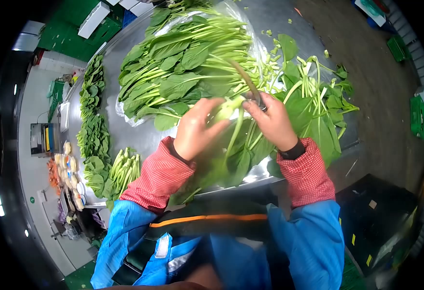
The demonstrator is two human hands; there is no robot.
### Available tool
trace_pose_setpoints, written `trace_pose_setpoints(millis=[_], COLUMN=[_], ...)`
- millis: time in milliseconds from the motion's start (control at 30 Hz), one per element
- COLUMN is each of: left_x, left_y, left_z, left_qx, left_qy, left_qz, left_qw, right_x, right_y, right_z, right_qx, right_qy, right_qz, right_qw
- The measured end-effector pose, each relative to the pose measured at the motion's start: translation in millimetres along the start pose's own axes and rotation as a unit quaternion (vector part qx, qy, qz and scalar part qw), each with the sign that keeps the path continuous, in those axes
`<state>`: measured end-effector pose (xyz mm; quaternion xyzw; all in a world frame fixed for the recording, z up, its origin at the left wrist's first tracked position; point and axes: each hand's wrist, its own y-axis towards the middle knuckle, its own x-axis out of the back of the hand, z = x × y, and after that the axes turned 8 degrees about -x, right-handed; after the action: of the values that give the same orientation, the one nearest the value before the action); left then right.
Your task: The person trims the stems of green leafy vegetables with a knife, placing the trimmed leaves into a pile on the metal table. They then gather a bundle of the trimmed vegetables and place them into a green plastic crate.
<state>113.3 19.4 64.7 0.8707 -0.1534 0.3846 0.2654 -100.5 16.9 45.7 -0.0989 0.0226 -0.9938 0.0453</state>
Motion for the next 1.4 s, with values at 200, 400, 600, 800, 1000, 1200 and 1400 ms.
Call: trace_pose_setpoints(millis=[200,400,600,800,1000,1200,1400], left_x=[-3,-20,-3,-4,1,31,66], left_y=[3,-15,-19,-9,-22,-36,-61], left_z=[15,30,47,20,26,25,46], left_qx=[0.208,0.301,0.278,0.281,0.128,0.190,0.299], left_qy=[-0.418,-0.499,-0.524,-0.682,-0.323,-0.272,-0.491], left_qz=[0.077,0.081,0.092,0.077,0.131,0.246,0.128], left_qw=[0.881,0.809,0.800,0.671,0.929,0.911,0.809], right_x=[-10,-1,-1,-27,-28,-22,11], right_y=[-14,-16,-21,-4,-3,3,47], right_z=[-16,-81,-77,-11,-27,-35,-64], right_qx=[0.182,0.104,-0.013,-0.120,-0.024,0.088,-0.075], right_qy=[-0.308,-0.303,-0.204,0.201,0.030,-0.164,-0.277], right_qz=[-0.124,-0.094,-0.103,0.179,0.173,0.230,0.157], right_qw=[0.926,0.943,0.974,0.956,0.984,0.955,0.945])
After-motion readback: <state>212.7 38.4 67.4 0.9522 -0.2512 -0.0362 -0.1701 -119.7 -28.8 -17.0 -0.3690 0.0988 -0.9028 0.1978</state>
